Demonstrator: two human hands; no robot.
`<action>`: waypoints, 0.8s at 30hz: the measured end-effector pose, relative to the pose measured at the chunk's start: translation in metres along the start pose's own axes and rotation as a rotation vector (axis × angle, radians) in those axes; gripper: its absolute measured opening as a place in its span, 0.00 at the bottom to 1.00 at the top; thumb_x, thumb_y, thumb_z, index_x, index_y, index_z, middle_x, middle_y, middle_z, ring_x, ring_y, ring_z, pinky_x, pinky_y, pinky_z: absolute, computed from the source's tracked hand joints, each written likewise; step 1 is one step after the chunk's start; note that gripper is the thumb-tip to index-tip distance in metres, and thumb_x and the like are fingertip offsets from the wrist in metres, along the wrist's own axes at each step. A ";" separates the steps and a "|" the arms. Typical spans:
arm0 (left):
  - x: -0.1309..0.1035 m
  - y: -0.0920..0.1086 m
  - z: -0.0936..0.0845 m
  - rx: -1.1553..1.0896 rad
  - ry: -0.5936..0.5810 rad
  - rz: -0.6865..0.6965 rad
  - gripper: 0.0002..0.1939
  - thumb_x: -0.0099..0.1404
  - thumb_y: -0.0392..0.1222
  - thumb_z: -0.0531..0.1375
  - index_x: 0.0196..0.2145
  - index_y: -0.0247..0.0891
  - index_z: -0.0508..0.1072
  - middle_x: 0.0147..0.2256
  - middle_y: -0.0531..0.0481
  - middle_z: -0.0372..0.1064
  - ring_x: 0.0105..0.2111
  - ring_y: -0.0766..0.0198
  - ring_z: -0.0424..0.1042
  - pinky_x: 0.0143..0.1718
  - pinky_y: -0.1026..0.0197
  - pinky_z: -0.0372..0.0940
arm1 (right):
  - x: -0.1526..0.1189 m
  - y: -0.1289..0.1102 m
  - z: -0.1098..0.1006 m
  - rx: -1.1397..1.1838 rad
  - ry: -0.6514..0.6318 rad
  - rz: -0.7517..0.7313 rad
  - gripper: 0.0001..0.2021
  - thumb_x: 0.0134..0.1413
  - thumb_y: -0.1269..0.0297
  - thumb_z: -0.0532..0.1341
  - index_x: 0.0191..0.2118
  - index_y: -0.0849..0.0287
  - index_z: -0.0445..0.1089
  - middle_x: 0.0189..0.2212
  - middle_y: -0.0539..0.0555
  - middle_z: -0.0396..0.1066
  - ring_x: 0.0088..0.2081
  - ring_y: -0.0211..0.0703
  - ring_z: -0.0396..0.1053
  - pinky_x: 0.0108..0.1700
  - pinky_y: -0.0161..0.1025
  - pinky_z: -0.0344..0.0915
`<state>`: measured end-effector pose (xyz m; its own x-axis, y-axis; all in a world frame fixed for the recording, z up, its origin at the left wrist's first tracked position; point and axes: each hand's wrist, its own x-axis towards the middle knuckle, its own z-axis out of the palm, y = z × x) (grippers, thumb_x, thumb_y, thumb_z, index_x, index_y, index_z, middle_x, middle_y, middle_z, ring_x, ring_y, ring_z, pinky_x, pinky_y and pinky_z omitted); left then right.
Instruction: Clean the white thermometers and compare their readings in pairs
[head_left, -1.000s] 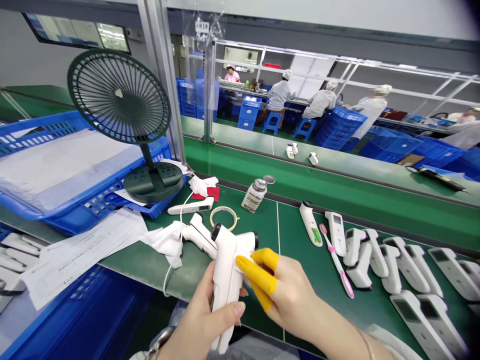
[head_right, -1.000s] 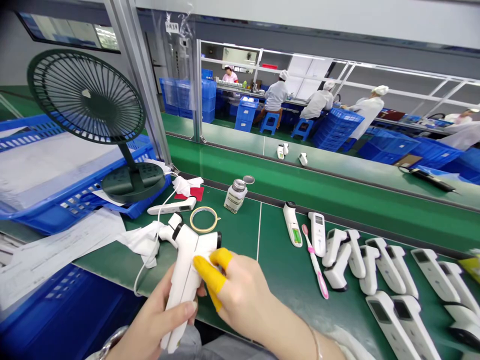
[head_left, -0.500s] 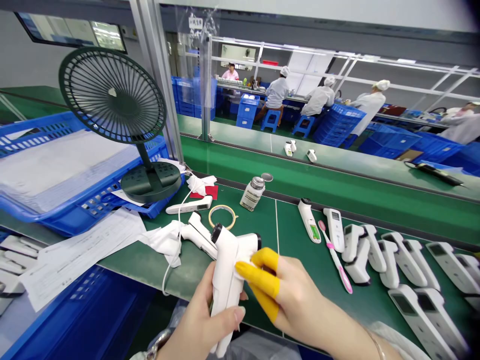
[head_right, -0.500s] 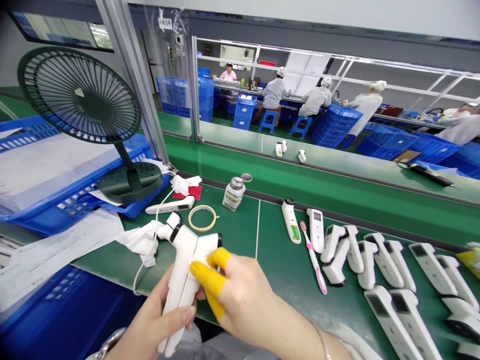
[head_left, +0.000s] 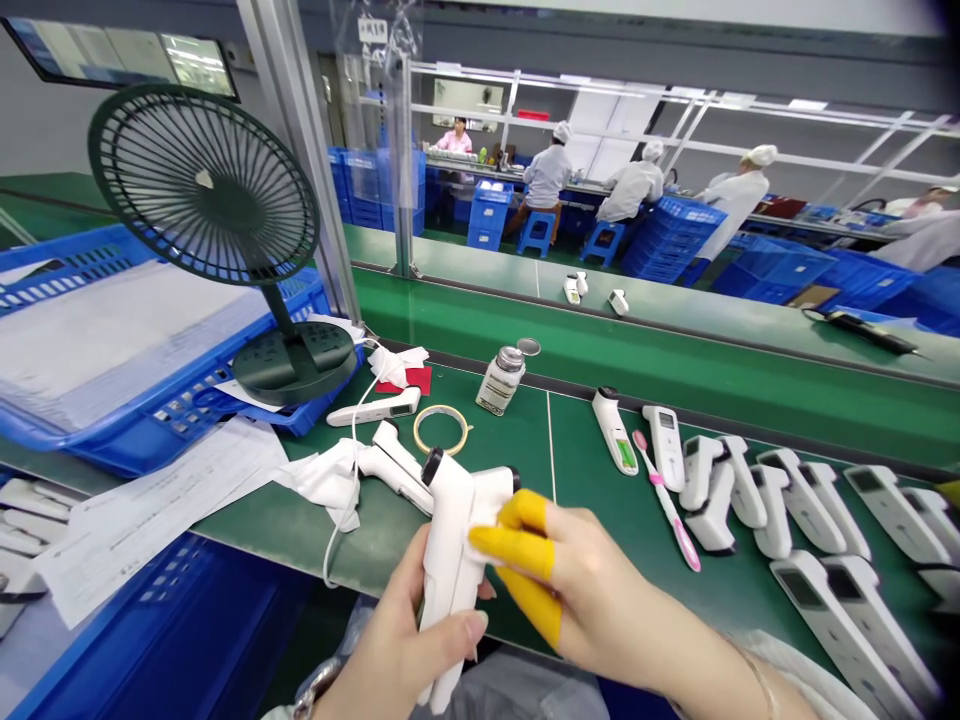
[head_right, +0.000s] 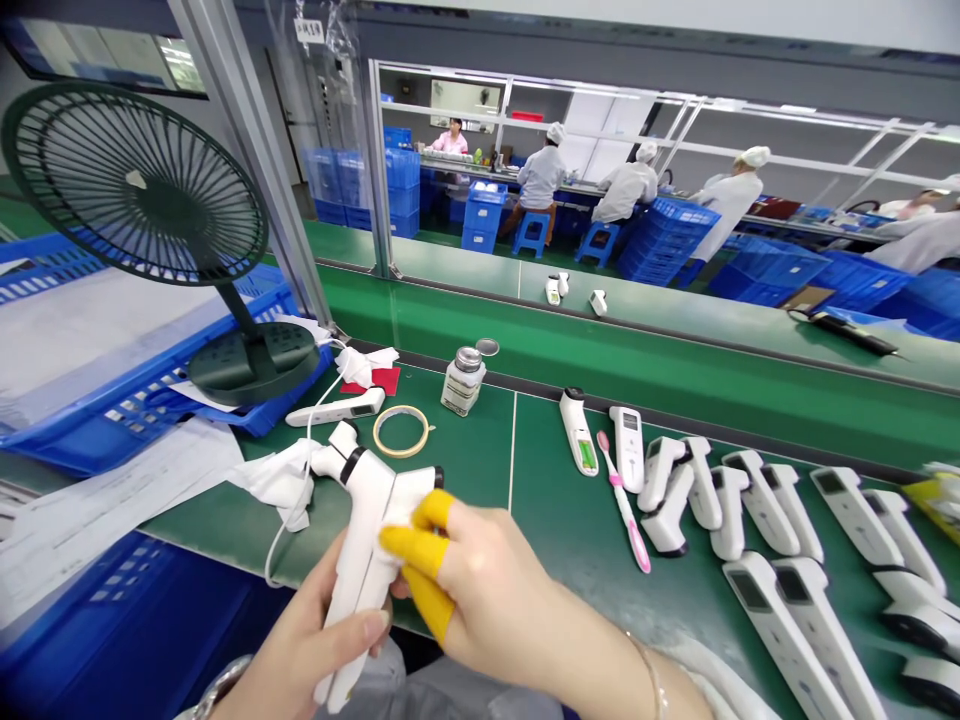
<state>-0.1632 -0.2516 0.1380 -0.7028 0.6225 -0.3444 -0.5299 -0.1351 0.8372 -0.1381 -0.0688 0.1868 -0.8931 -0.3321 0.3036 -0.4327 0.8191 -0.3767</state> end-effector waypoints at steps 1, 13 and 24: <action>0.000 0.000 0.000 -0.003 -0.001 0.004 0.31 0.51 0.45 0.65 0.50 0.40 0.59 0.34 0.50 0.68 0.25 0.69 0.63 0.27 0.64 0.60 | 0.000 0.000 0.000 0.015 -0.018 -0.014 0.17 0.55 0.74 0.52 0.49 0.54 0.66 0.32 0.54 0.66 0.27 0.39 0.64 0.27 0.36 0.63; 0.005 -0.005 -0.003 -0.040 -0.057 0.051 0.25 0.51 0.44 0.65 0.46 0.40 0.63 0.33 0.49 0.68 0.24 0.70 0.62 0.26 0.65 0.58 | -0.008 0.015 -0.003 -0.241 0.237 0.208 0.16 0.57 0.70 0.51 0.49 0.63 0.68 0.36 0.62 0.68 0.32 0.47 0.70 0.29 0.43 0.68; 0.009 0.000 0.003 -0.188 -0.128 0.022 0.15 0.51 0.43 0.64 0.36 0.37 0.69 0.32 0.49 0.67 0.22 0.72 0.62 0.24 0.66 0.56 | -0.034 0.045 0.011 -0.160 0.126 0.488 0.20 0.56 0.58 0.55 0.53 0.59 0.63 0.53 0.66 0.59 0.55 0.61 0.56 0.50 0.61 0.59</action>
<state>-0.1680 -0.2439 0.1357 -0.6552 0.7092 -0.2603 -0.6028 -0.2830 0.7461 -0.1291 -0.0262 0.1497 -0.9598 0.1564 0.2332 0.0625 0.9287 -0.3654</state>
